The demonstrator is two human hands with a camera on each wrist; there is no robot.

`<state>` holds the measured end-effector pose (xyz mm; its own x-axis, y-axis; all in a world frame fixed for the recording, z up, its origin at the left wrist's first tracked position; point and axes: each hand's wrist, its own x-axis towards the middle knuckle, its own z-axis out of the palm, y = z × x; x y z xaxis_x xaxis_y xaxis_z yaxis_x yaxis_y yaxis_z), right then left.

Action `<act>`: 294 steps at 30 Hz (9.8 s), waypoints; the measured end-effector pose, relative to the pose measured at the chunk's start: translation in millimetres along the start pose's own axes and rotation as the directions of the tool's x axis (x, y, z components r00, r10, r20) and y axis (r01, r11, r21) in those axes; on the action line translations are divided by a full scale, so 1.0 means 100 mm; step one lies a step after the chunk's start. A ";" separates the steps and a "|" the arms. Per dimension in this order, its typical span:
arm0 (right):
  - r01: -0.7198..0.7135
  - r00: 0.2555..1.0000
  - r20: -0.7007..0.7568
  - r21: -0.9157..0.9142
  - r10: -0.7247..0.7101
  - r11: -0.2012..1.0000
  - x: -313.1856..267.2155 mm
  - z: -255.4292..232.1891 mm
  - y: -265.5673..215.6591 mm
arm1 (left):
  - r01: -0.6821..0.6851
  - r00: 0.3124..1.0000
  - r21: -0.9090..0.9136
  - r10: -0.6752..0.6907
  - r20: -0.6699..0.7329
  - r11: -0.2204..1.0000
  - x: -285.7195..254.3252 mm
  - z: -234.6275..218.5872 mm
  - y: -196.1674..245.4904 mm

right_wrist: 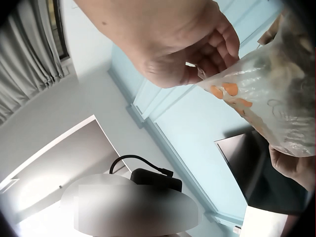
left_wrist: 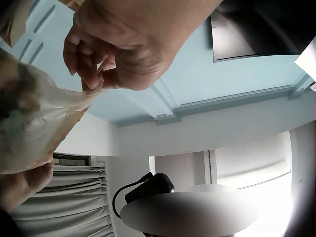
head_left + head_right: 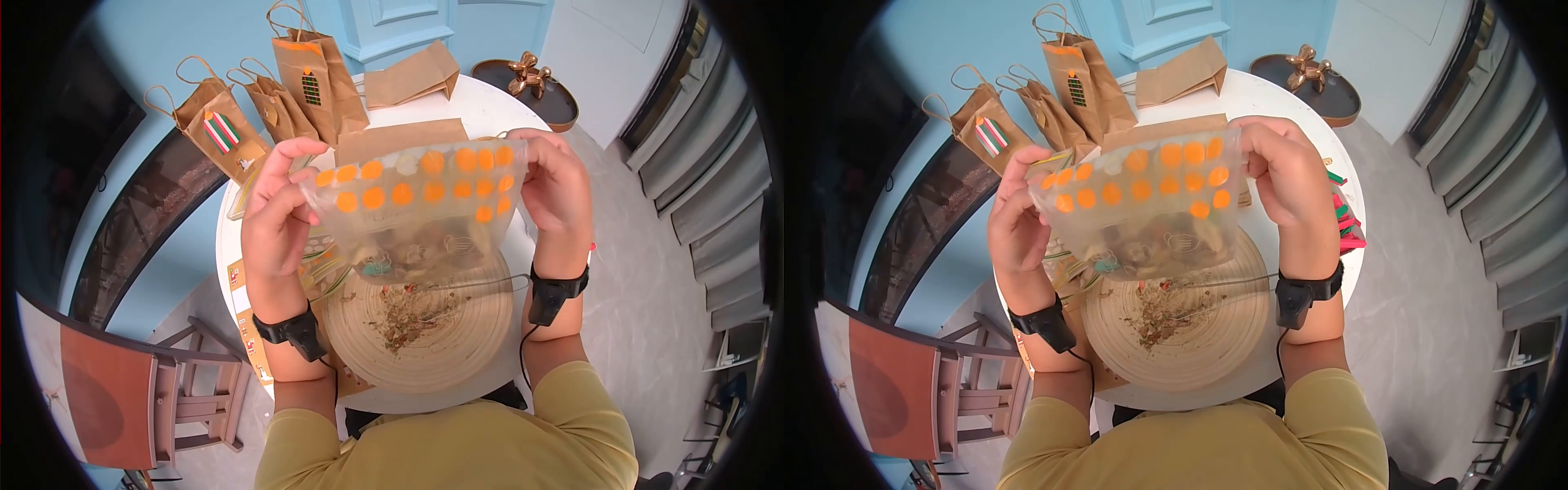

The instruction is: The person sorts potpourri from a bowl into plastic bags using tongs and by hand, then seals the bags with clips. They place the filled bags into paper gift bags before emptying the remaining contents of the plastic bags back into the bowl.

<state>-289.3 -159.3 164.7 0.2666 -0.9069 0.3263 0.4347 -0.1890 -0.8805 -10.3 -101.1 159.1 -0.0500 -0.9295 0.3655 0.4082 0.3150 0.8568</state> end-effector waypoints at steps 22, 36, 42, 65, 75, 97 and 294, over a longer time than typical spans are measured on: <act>-0.170 0.955 0.294 0.456 0.033 0.874 0.14 -0.11 0.07 | -0.148 0.986 -0.079 0.141 -0.094 0.986 0.02 0.06 -0.01; -0.042 0.991 0.132 0.406 -0.013 0.913 0.05 0.01 -0.04 | -0.405 0.878 0.366 0.468 -0.099 0.838 0.01 0.14 -0.09; 0.298 0.948 0.105 0.040 -0.300 0.954 0.02 0.01 -0.05 | -0.455 0.846 0.419 0.528 -0.070 0.786 0.06 0.08 -0.15; 0.476 0.874 0.146 -0.454 -0.464 0.753 0.08 0.02 0.11 | -0.287 0.938 0.377 0.338 -0.074 0.881 0.18 -0.03 -0.19; 0.494 0.834 0.250 -0.736 -0.493 0.463 -0.23 0.00 -0.02 | -0.232 0.954 0.588 0.299 -0.017 0.775 -0.04 0.11 -0.15; 0.022 0.958 0.269 -0.418 0.100 0.908 -1.34 0.01 -0.23 | -0.110 0.994 0.605 0.083 0.072 0.789 -1.49 0.35 0.06; 0.132 0.969 0.050 -0.933 0.243 -0.334 -0.71 -1.70 0.19 | -0.160 0.926 0.891 -0.248 0.285 0.424 -1.32 0.90 -0.21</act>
<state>-445.9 -162.4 66.8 0.4069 -0.9057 0.1193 -0.9129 -0.4079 0.0166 -94.4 32.4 126.2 -0.4068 -0.8841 0.2298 -0.6314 0.4539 0.6287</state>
